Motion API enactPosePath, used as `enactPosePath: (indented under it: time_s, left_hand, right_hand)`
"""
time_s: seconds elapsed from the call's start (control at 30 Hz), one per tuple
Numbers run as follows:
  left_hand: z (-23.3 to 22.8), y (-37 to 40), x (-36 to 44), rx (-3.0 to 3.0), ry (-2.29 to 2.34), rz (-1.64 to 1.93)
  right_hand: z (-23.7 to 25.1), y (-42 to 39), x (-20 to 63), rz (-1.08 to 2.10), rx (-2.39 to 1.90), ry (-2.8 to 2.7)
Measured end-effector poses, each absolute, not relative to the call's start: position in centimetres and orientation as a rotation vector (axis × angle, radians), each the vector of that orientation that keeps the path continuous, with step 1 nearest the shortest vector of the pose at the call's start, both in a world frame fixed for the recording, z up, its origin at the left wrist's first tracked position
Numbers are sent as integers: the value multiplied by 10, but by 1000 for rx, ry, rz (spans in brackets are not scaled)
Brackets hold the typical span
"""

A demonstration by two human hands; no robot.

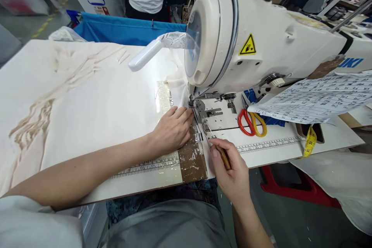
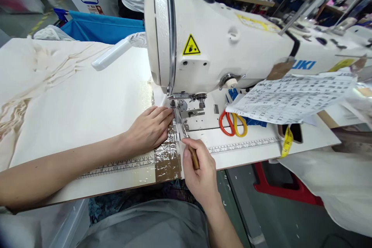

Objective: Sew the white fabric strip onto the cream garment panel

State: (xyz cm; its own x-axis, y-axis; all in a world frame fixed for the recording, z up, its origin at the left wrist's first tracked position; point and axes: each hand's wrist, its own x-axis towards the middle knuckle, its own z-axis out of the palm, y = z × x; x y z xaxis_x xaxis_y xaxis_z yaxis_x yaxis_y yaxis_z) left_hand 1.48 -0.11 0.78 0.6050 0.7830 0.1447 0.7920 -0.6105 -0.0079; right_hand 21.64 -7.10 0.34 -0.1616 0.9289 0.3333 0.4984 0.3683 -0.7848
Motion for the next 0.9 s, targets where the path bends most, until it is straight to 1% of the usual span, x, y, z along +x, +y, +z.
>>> enactPosePath:
  time_s: [0.13, 0.3, 0.7, 0.9]
  left_hand:
    - [5, 5, 13, -2729, -1406, -210]
    - [5, 7, 11, -2751, -1378, -235]
    - [4, 8, 10, -2765, -1425, -277]
    - [0, 15, 3, -2792, -1437, -414]
  right_hand:
    - [4, -57, 200, 450, -1120, -2040]
    - [1, -44, 186, 158, -1237, -2246]
    - [-1, -42, 178, -170, -1340, -2348]
    - [-3, -43, 169, -335, -1514, -2384]
